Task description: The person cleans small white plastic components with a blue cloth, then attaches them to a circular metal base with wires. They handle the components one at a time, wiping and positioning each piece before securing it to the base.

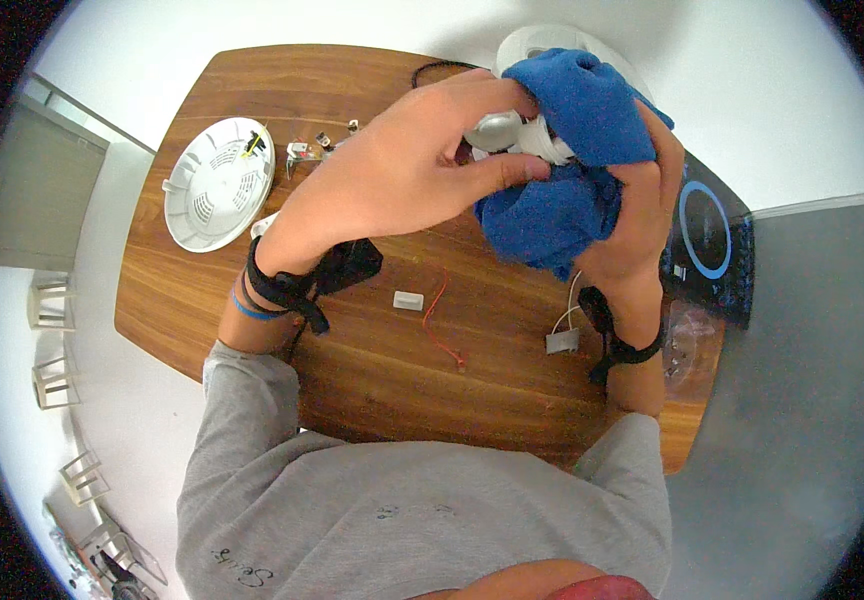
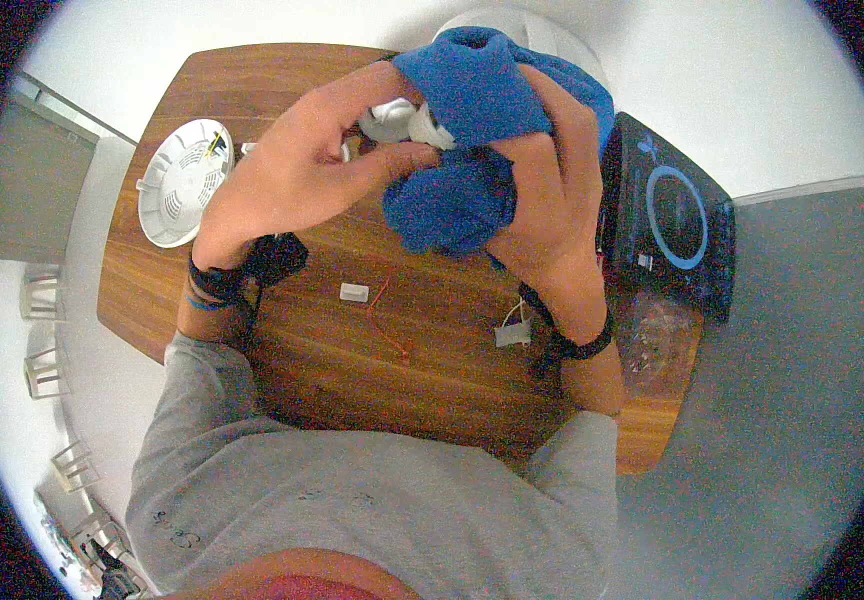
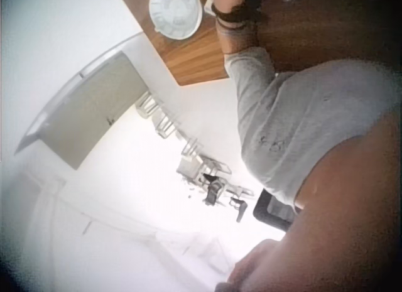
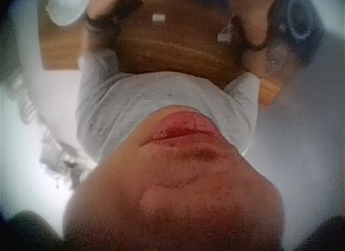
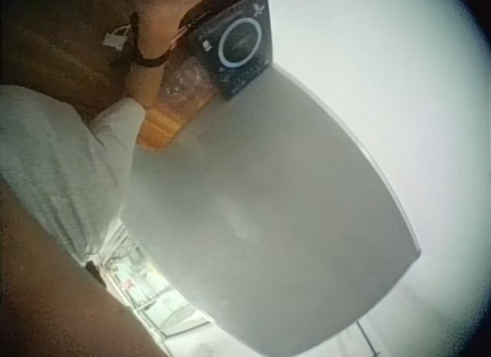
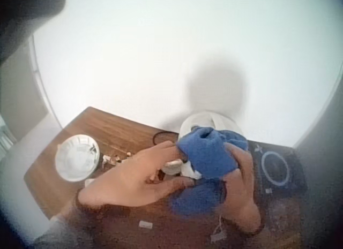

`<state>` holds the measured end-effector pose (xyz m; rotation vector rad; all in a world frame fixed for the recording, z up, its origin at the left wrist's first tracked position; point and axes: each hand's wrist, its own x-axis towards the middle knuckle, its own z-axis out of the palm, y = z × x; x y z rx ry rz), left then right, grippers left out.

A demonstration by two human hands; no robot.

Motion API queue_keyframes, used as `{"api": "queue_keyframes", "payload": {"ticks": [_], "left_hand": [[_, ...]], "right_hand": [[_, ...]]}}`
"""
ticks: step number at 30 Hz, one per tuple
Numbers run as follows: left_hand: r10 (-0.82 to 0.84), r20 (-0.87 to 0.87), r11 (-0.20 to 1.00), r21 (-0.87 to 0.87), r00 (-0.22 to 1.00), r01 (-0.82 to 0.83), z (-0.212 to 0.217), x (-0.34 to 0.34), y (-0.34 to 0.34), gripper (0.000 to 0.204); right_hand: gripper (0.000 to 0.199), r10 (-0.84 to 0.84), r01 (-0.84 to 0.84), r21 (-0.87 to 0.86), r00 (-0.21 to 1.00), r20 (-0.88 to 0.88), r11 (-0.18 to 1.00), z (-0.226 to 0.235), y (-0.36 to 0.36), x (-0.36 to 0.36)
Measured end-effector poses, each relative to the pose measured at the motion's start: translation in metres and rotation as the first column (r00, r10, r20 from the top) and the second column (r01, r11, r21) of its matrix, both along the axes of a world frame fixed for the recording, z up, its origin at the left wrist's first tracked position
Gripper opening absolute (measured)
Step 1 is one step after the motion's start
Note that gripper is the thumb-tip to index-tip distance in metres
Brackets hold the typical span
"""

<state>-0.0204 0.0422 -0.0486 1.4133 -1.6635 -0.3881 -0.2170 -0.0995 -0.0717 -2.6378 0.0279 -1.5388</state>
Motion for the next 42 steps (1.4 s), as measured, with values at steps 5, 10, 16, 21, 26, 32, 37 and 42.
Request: {"api": "queue_keyframes", "payload": {"ticks": [5,10,16,21,26,32,37,42], "left_hand": [[0.071,-0.044,0.997,0.028,0.997,-0.069,0.019,0.006,0.006,0.029],[0.113,0.035,0.979,0.164,0.993,-0.117,0.024,0.026,0.014,0.033],[0.001,0.126,0.991,0.133,0.992,-0.018,0.024,0.028,0.020,0.038],[-0.031,0.174,0.995,0.101,0.984,0.014,0.025,0.024,0.019,0.038],[-0.065,0.134,0.993,0.105,0.989,0.051,0.026,0.018,0.019,0.039],[-0.045,0.175,0.999,0.033,0.983,0.040,0.023,0.008,0.016,0.038],[-0.051,0.207,0.996,0.088,0.977,0.033,0.016,0.006,0.015,0.043],[-0.047,0.312,0.999,0.000,0.949,0.049,0.008,0.011,0.011,0.045]], "right_hand": [[0.078,0.197,-0.139,0.227,0.945,-0.260,0.964,0.008,-0.009,-0.015],[0.078,0.355,-0.120,0.361,0.611,-0.707,0.925,0.045,-0.023,-0.056],[0.042,0.227,-0.063,0.287,0.778,-0.585,0.956,0.053,-0.031,-0.060],[0.036,-0.048,0.154,0.375,0.959,-0.279,0.914,0.045,-0.009,-0.048],[0.044,-0.105,0.180,0.332,0.967,-0.231,0.926,0.039,0.005,-0.042],[0.054,0.062,-0.014,0.119,0.910,-0.410,0.993,0.032,-0.001,-0.031],[0.050,0.083,0.136,0.331,0.817,-0.570,0.934,0.031,0.011,-0.035],[0.044,0.079,0.046,0.222,0.851,-0.519,0.974,0.026,-0.001,-0.031]]}}
